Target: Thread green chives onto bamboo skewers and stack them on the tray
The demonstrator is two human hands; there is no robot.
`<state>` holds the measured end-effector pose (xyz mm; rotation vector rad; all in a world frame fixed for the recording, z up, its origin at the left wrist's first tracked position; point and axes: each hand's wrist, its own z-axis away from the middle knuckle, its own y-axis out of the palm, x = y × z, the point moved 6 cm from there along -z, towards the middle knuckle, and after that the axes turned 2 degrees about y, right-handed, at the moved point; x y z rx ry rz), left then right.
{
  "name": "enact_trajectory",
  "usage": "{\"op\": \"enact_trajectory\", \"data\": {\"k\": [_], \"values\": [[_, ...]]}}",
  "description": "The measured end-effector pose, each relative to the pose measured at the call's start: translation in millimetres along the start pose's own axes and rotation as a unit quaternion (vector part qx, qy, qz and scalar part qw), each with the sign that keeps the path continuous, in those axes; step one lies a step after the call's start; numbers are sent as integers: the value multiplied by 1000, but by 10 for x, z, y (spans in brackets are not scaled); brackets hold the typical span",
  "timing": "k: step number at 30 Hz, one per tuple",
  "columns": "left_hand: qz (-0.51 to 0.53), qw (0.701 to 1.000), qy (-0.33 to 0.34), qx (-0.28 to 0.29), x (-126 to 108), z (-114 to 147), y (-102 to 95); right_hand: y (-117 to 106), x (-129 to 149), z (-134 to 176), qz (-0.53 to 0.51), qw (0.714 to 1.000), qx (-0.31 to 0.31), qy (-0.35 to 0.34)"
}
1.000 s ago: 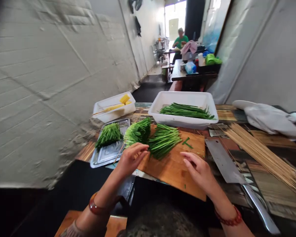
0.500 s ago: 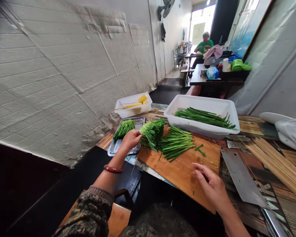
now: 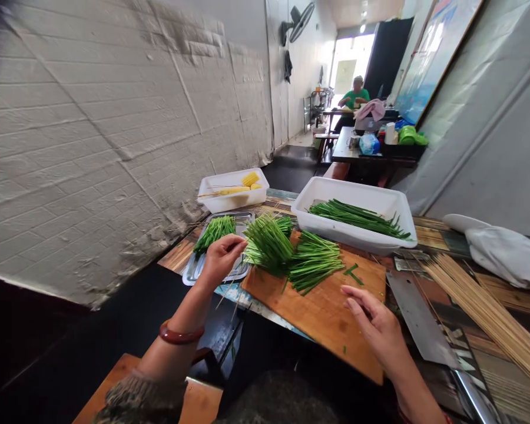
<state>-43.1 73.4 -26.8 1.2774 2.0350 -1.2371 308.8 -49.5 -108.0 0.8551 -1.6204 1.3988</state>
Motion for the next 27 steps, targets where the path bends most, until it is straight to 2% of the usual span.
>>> {"op": "enact_trajectory", "data": {"k": [6, 9, 11, 15, 20, 21, 23, 25, 27], "values": [[56, 993, 17, 106, -654, 25, 196, -91, 795, -55, -8, 992, -43, -120], [121, 976, -45, 174, -809, 116, 416, -83, 1057, -73, -13, 983, -69, -168], [196, 950, -113, 216, -864, 223, 606, -90, 1153, -61, -13, 976, -93, -199], [330, 882, -213, 262, -1009, 455, 952, -221, 1232, 78, 19, 947, -183, -265], [419, 832, -256, 259, -1230, 620, 1241, -524, 1182, 351, 107, 904, -310, -274], [430, 827, -259, 254, -1272, 641, 1296, -558, 1160, 391, 111, 905, -312, -267], [443, 826, -252, 241, -1356, 678, 1416, -555, 1101, 429, 92, 925, -271, -248], [439, 835, -232, 238, -1438, 726, 1559, -483, 1017, 432, 50, 953, -211, -213], [422, 847, -208, 246, -1510, 786, 1720, -411, 919, 430, -1, 968, -185, -170]]}}
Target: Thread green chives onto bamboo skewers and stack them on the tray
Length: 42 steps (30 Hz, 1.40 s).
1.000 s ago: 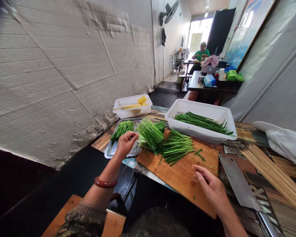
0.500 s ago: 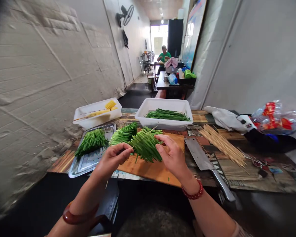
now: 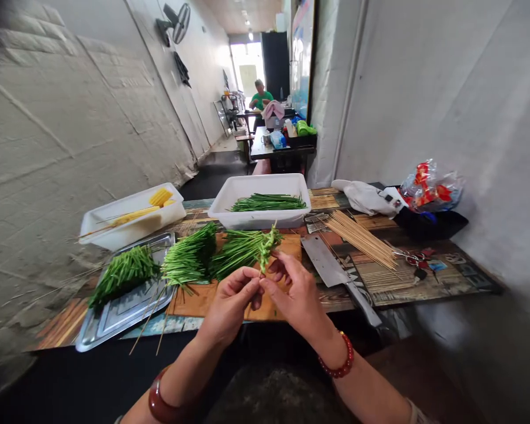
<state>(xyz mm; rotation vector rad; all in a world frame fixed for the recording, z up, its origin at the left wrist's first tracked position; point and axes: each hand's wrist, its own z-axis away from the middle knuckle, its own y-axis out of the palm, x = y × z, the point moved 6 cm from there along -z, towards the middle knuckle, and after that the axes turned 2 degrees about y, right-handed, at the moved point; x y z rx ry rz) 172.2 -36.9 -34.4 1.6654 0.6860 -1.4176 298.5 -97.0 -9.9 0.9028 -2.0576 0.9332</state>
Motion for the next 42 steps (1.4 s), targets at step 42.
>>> {"op": "enact_trajectory", "data": {"k": [42], "values": [[-128, 975, -79, 162, 377, -183, -382, 244, -796, 416, -175, 910, 194, 320]]}}
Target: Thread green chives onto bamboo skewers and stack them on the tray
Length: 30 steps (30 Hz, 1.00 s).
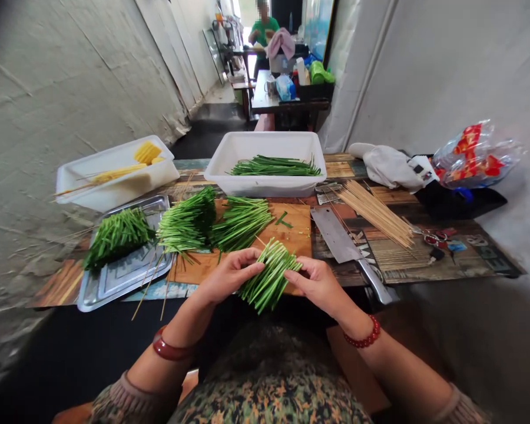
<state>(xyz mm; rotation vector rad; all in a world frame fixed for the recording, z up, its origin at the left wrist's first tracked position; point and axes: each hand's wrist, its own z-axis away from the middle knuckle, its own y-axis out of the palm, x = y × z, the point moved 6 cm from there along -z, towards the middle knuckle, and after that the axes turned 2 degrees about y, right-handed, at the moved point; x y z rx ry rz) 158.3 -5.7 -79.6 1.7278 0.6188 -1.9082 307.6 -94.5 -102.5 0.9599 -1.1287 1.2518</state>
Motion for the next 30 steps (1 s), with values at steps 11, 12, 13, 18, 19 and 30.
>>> {"op": "enact_trajectory", "data": {"k": [11, 12, 13, 18, 19, 30], "values": [[-60, 998, -36, 11, 96, -162, -64, -29, -83, -111, -63, 997, 38, 39], [-65, 997, -30, -6, 87, -178, -75, -36, -85, -119, -66, 996, 33, 41], [-71, 997, -26, -18, 82, -191, -84, -42, -89, -125, -65, 996, 30, 43], [-108, 993, -38, 5, 79, -216, -89, -76, -59, -134, -45, 999, 23, -6], [-115, 992, -40, 15, 73, -217, -92, -85, -41, -130, -44, 998, 22, -29], [-103, 994, -36, 13, 33, -286, 13, -50, -132, -85, -56, 998, 25, -22]]}}
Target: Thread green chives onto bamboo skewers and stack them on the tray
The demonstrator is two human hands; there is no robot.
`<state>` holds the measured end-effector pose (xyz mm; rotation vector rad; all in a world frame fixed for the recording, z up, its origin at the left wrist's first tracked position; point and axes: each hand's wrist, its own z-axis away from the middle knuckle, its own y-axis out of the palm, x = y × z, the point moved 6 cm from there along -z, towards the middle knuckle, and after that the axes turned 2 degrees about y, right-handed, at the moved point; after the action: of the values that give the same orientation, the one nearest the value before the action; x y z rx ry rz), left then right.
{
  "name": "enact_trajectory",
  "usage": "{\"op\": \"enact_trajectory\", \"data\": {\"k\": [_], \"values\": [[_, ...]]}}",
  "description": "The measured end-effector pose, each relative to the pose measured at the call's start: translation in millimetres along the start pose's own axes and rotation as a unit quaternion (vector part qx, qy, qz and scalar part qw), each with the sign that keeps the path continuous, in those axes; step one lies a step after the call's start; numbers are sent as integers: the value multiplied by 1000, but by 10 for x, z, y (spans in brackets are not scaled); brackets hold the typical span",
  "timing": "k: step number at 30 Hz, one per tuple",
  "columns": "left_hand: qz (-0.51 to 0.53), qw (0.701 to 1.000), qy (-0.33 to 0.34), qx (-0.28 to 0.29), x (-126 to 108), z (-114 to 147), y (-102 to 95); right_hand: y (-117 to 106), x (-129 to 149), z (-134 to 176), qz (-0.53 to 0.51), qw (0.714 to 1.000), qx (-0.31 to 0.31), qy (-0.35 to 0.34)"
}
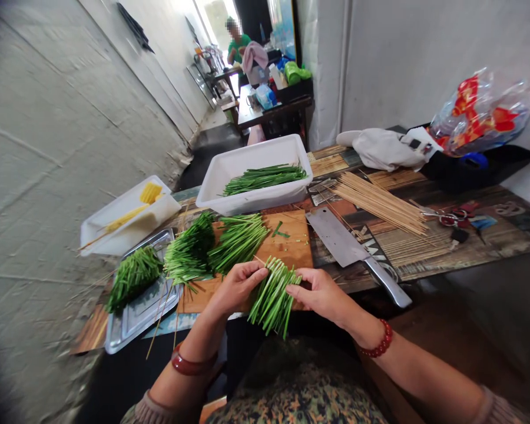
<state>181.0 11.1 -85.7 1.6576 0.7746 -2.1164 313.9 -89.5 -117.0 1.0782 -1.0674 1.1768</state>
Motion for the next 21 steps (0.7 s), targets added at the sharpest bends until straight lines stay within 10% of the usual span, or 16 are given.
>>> {"op": "enact_trajectory", "data": {"k": [18, 21], "values": [[-70, 996, -23, 58, -26, -84, 139, 10, -76, -40, 3, 999, -48, 22], [-180, 983, 28, -19, -118, -142, -59, -61, -32, -48, -6, 998, -65, 20]]}}
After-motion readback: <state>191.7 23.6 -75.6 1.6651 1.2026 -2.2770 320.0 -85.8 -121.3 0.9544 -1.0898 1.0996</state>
